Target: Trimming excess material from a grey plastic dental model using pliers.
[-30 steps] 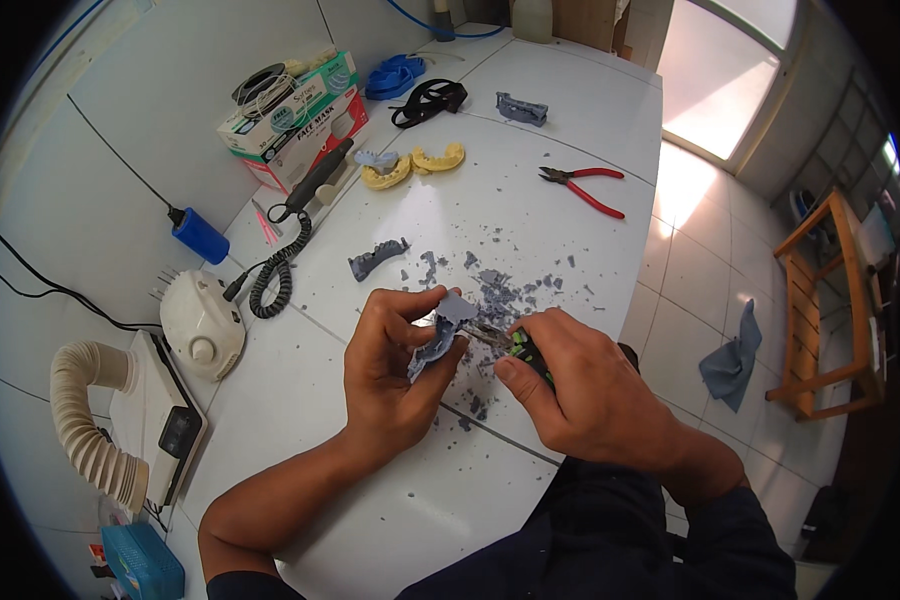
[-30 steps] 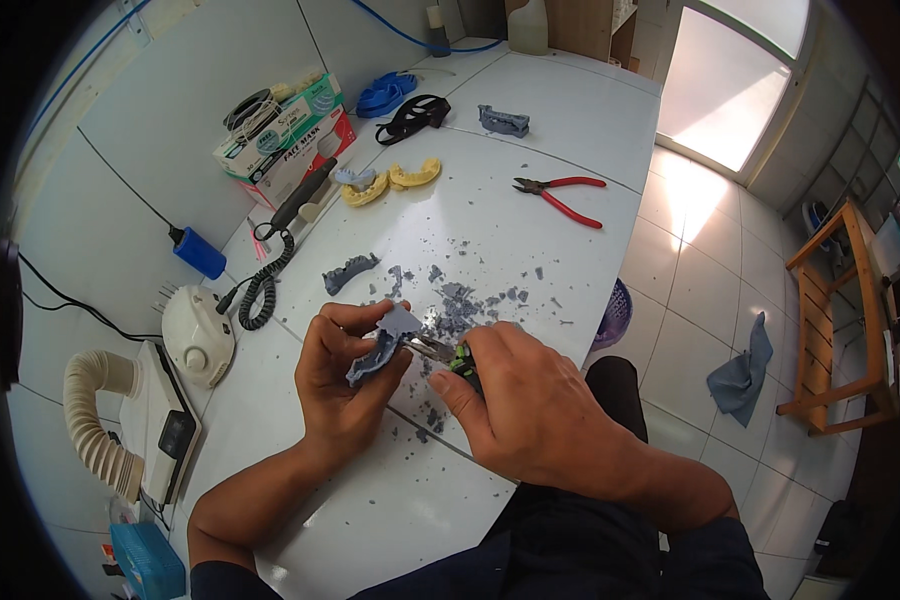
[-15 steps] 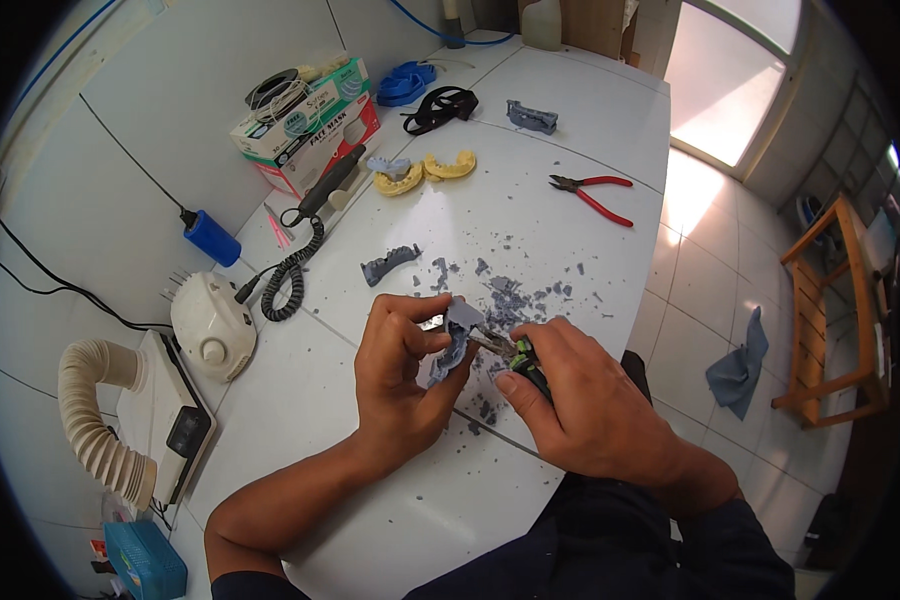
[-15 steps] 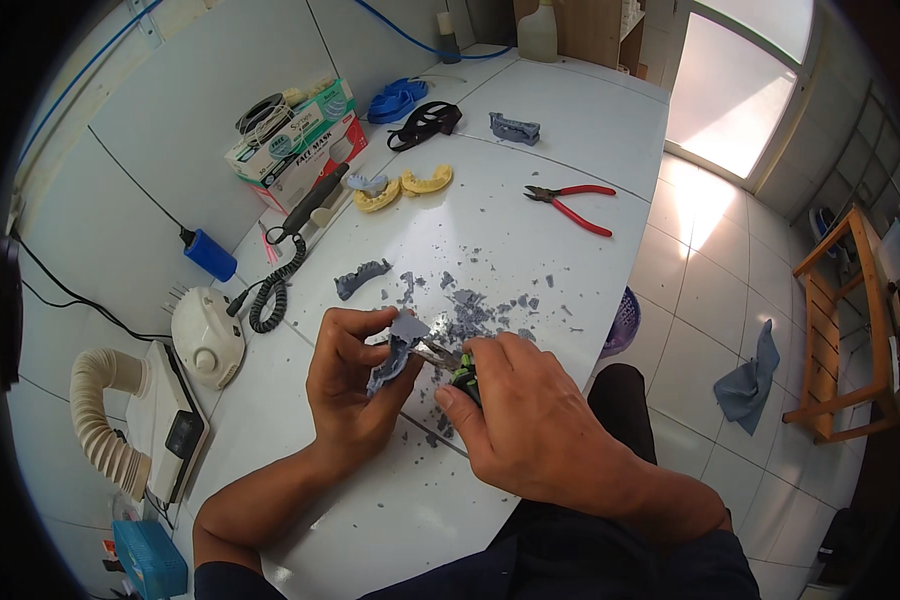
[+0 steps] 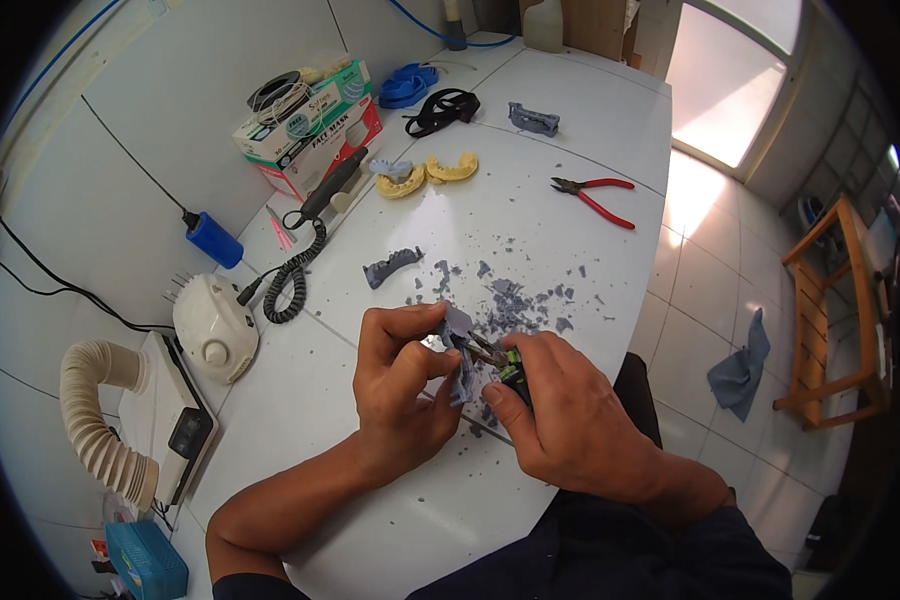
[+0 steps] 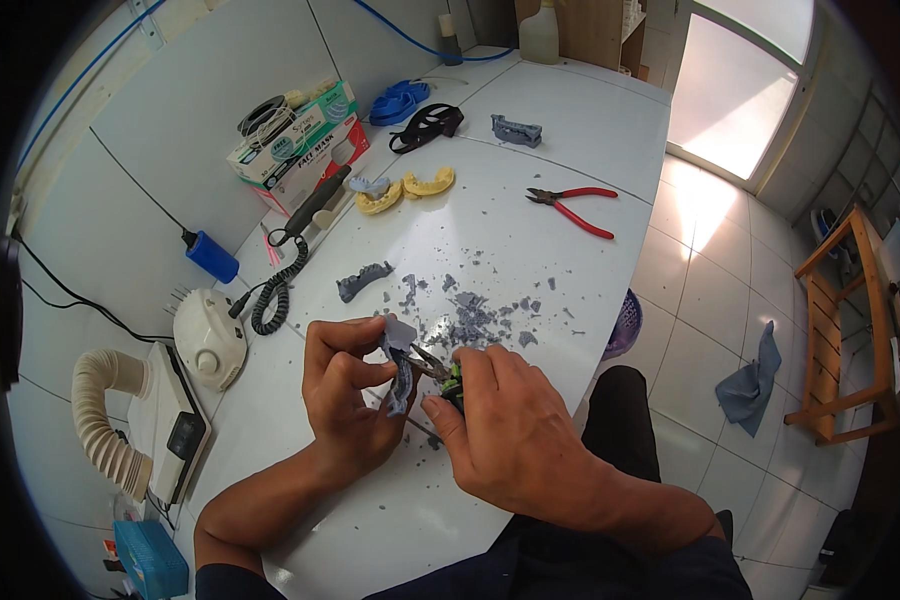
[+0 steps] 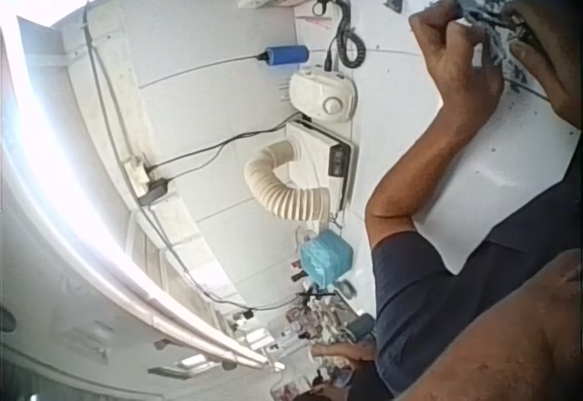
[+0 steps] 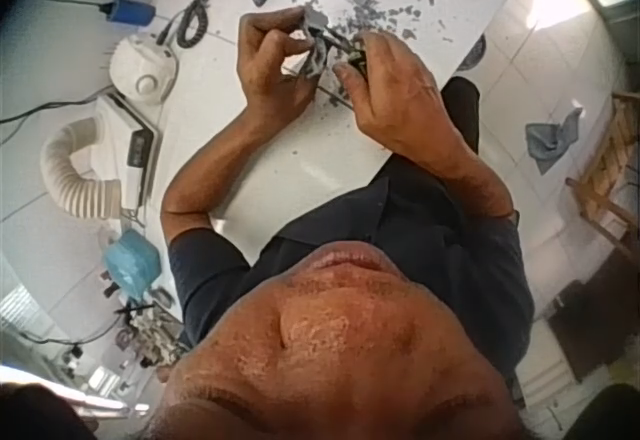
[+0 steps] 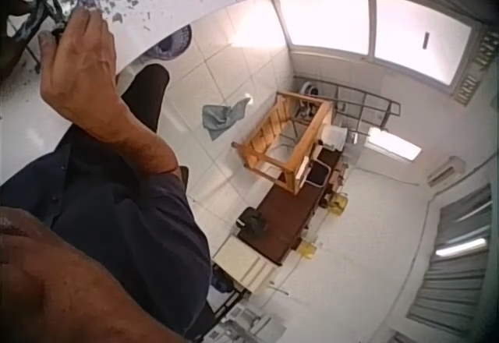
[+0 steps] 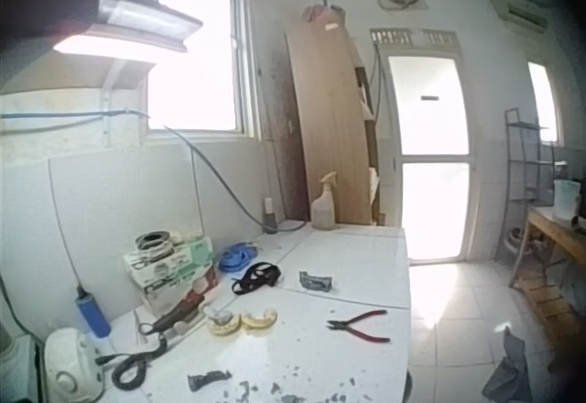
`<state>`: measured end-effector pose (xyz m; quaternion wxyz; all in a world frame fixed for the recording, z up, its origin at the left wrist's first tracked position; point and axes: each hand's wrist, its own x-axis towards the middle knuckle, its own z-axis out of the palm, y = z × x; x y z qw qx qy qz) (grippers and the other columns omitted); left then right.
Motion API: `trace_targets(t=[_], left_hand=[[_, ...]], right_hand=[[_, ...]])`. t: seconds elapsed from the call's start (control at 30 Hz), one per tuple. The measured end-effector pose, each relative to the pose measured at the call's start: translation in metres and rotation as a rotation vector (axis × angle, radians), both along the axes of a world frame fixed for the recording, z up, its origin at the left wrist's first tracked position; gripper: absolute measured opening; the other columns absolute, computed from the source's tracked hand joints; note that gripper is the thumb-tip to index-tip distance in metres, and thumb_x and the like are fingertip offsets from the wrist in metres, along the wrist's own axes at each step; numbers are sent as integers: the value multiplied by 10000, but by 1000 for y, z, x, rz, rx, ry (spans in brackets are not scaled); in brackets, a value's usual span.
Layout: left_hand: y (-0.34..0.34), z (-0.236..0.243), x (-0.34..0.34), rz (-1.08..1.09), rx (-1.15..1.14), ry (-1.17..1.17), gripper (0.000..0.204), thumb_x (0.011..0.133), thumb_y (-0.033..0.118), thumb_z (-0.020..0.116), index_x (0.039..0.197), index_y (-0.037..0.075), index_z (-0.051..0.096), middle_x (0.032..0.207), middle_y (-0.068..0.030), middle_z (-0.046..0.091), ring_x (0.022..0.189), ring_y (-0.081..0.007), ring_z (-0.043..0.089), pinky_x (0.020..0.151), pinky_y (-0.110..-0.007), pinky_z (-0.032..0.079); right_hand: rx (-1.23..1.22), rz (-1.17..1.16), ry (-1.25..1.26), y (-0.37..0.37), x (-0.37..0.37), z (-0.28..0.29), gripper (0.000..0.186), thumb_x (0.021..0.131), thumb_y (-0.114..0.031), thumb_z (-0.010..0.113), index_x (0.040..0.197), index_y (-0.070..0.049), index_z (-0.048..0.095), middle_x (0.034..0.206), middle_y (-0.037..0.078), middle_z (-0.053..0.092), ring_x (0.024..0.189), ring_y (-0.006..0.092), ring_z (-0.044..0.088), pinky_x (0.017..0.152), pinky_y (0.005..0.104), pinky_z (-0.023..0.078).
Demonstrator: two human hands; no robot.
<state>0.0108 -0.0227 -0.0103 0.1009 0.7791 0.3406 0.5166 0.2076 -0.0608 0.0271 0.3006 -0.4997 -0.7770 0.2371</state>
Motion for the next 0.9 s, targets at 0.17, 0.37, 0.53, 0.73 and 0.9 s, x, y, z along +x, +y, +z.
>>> trace_targets(t=[0.17, 0.37, 0.53, 0.73, 0.9], left_hand=[[-1, 1, -1, -8, 32, 19, 282, 711, -108, 790, 882, -16, 585, 1148, -235, 569, 1095, -345, 655, 890, -402, 617], [2, -1, -1, -17, 63, 53, 296, 756, -64, 815, 900, -15, 561, 1137, -233, 553, 1092, -356, 672, 890, -406, 626], [2, -1, -1, -12, 50, 59, 308, 754, -75, 814, 905, -15, 552, 1134, -231, 553, 1111, -359, 675, 897, -413, 628], [1, 1, -2, 15, 41, 69, 307, 773, -102, 789, 913, -7, 533, 1131, -231, 551, 1111, -351, 676, 886, -402, 628], [1, -4, 4, -158, -392, -403, 311, 823, -111, 745, 974, -4, 495, 1188, -191, 580, 1113, -235, 636, 890, -356, 573]], right_hand=[[-31, 2, 46, -2, -2, -2, 403, 996, -261, 635, 1145, 104, 553, 979, 241, 605, 859, 390, 628, 776, 474, 503], [-74, -3, 28, -4, 0, 2, 381, 1008, -278, 633, 1098, 81, 544, 914, 232, 628, 769, 389, 665, 694, 481, 523], [-78, 0, 23, -1, -1, -3, 361, 1004, -276, 641, 1068, 64, 539, 861, 218, 640, 730, 392, 669, 670, 485, 524], [-63, -13, 7, 1, -2, -8, 345, 1002, -277, 645, 1036, 48, 533, 803, 198, 644, 659, 390, 663, 631, 491, 518], [-46, 48, -5, 13, 12, -5, 333, 1006, -278, 641, 1009, 36, 532, 761, 196, 630, 636, 378, 654, 602, 481, 499]])
